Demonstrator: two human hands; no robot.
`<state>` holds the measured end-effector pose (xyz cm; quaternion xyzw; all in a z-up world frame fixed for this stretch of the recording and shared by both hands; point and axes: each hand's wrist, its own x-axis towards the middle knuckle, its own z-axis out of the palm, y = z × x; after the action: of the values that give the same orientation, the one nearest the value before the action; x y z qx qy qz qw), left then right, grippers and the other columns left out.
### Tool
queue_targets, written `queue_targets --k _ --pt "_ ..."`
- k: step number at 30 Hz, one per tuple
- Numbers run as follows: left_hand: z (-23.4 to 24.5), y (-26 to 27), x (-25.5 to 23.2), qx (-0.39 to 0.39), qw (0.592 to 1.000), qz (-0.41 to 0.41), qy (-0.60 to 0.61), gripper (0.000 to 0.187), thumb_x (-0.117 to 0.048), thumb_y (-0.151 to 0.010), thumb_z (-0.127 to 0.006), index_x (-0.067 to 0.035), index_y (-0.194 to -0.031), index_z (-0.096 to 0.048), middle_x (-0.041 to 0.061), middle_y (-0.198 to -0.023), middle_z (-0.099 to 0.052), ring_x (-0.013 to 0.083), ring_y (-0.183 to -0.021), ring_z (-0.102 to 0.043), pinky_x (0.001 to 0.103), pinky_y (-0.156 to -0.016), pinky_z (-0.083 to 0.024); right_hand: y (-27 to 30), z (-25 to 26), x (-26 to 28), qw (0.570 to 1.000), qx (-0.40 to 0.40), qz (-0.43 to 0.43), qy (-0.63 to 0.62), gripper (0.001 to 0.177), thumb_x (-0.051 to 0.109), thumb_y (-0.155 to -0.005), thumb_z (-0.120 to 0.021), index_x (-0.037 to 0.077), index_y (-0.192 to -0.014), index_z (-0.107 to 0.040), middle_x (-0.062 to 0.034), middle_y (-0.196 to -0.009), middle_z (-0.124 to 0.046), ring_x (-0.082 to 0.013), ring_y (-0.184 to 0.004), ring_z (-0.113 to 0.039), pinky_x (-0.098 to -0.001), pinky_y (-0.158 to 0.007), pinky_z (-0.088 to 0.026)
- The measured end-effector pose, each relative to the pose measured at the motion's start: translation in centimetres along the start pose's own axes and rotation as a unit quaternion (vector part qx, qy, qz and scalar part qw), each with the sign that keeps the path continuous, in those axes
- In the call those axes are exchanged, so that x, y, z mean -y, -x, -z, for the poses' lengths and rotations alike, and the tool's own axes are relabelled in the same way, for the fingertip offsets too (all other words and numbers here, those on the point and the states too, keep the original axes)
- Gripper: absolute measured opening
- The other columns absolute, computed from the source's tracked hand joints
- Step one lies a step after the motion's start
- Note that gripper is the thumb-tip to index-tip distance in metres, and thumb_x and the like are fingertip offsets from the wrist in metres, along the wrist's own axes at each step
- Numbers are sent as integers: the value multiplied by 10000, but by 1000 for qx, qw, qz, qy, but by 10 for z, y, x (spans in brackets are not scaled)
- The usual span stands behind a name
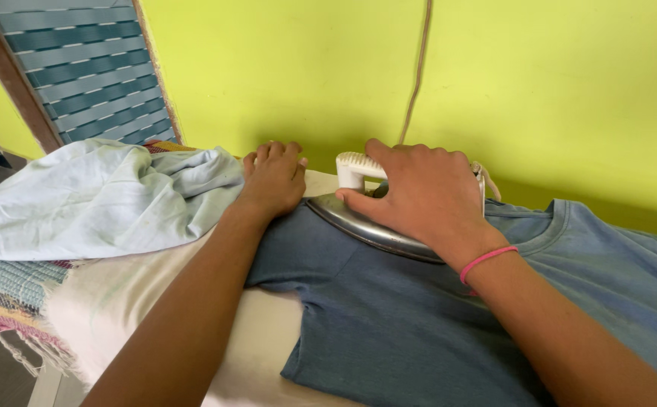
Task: The person irons a blue t-shirt laid flat on a bed. They use a white electric iron to smooth the fabric, focusing on the shoulder and upper chest areas. The person uses their left hand to hold the shirt in place while maneuvering the iron with their right hand.
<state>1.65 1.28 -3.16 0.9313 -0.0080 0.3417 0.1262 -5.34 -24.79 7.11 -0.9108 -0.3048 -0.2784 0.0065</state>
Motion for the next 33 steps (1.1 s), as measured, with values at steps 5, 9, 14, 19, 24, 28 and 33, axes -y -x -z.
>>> queue_targets --k 5,9,14,19,24,28,33 --pt "4 2 2 18 998 3 -52 409 -344 -997 -515 -64 -1284 -599 223 -1337 -548 413 -1332 -403 606 -1121 -223 4 2 -5 999 14 33 -24 681 757 -824 -576 178 -1165 -685 -119 -775 -735 -313 -705 -724 -477 -599 -554" --pt "15 4 -8 15 999 9 -50 516 -455 -947 -590 -55 -1272 -609 223 -1351 -533 418 -1318 -392 591 -1111 -221 8 1 -9 994 -16 87 -60 699 768 -834 -559 157 -1146 -696 -109 -836 -749 -318 -725 -724 -472 -614 -551" --pt "23 6 -15 13 999 18 -46 576 -525 -929 -610 -57 -1265 -613 197 -1305 -553 392 -1306 -401 575 -1115 -225 13 5 -9 989 -1 124 -75 692 760 -808 -564 180 -1159 -697 -104 -820 -754 -327 -716 -720 -476 -629 -541" --pt "18 4 -12 8 999 30 -24 569 -544 -958 -575 -62 -1256 -617 195 -1292 -556 392 -1278 -412 578 -1092 -241 11 6 -3 992 0 112 -59 727 785 -790 -573 172 -1166 -686 -97 -823 -752 -314 -717 -724 -467 -612 -551" --pt "13 -1 -7 -28 995 82 51 551 -565 -980 -517 -91 -1232 -640 194 -1263 -569 406 -1232 -427 563 -1080 -260 4 4 6 996 9 82 -38 728 799 -799 -543 178 -1153 -679 -74 -825 -744 -292 -726 -730 -460 -587 -560" --pt "25 -10 -2 -37 960 192 199 686 -627 -1020 -313 -59 -1170 -666 194 -1212 -600 392 -1178 -466 501 -1095 -329 -5 2 11 997 9 71 -13 706 794 -827 -530 193 -1169 -674 -87 -813 -738 -296 -728 -731 -467 -584 -561" --pt "46 -12 -8 -11 918 267 292 921 -727 -967 -85 -34 -1176 -655 195 -1144 -616 337 -1127 -510 492 -1061 -359 -18 -4 14 998 14 62 -2 697 785 -850 -530 192 -1189 -668 -95 -781 -735 -301 -708 -730 -465 -600 -559"
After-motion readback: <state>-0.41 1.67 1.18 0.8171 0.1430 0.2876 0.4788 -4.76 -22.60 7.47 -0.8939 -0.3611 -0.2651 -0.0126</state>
